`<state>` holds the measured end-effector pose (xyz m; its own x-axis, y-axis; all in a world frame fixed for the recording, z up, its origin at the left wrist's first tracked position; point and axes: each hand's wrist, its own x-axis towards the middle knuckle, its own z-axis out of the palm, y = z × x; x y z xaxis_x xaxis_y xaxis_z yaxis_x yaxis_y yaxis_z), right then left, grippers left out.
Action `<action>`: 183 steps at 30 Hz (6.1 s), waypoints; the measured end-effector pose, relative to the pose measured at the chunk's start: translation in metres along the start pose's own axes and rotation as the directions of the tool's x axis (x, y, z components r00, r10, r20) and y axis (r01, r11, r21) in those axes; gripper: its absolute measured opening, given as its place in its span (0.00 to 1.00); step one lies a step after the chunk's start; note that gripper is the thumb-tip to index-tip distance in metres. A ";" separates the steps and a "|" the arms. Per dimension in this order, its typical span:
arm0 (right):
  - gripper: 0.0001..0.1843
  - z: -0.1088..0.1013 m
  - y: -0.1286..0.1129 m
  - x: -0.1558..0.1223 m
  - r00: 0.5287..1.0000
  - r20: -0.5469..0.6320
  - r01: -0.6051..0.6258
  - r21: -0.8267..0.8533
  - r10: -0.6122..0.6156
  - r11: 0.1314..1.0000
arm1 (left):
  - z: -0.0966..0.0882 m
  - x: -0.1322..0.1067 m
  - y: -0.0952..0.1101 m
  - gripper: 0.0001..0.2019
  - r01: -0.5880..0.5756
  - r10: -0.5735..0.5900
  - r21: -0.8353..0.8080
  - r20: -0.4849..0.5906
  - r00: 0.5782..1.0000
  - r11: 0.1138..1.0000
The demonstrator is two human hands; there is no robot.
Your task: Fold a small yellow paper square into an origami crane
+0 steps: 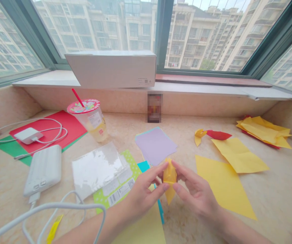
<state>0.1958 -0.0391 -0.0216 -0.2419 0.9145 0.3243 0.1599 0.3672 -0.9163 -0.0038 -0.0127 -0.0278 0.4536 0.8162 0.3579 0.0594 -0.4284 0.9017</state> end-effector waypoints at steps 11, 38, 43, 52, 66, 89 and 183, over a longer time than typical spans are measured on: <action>0.30 0.005 0.004 -0.002 0.995 -0.072 0.060 -0.060 -0.065 0.996 | 0.000 0.003 0.003 0.23 -0.193 0.204 0.167 -0.049 0.978 0.967; 0.12 -0.001 -0.014 -0.001 0.940 -0.104 0.296 -0.226 -0.325 0.928 | 0.006 -0.001 -0.003 0.28 -0.155 0.168 0.167 -0.068 0.983 0.974; 0.05 0.004 -0.009 -0.002 0.972 -0.197 0.121 -0.054 -0.129 0.991 | 0.007 -0.001 -0.003 0.29 -0.121 0.129 0.103 -0.078 0.989 0.987; 0.04 0.006 -0.004 0.003 0.963 -0.260 0.089 0.052 -0.072 0.995 | 0.004 -0.003 -0.005 0.26 -0.147 0.151 0.115 -0.022 0.988 0.982; 0.28 -0.008 -0.007 0.008 0.987 0.088 0.153 -0.226 -0.137 0.962 | 0.001 0.002 0.001 0.30 -0.115 0.112 0.130 0.032 0.993 0.985; 0.13 -0.008 -0.005 0.004 1.000 -0.022 0.007 0.010 -0.007 1.000 | 0.004 0.002 0.010 0.12 0.123 -0.128 -0.249 -0.005 0.992 0.961; 0.25 0.017 -0.020 0.009 0.927 -0.091 -0.374 -0.200 0.363 0.905 | 0.013 0.004 0.019 0.17 0.414 -0.446 -0.292 -0.048 0.894 0.862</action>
<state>0.1742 -0.0408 -0.0042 -0.0795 0.9968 -0.0111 0.4265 0.0240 -0.9042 0.0105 -0.0228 -0.0121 0.3360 0.9392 -0.0706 -0.0205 0.0823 0.9964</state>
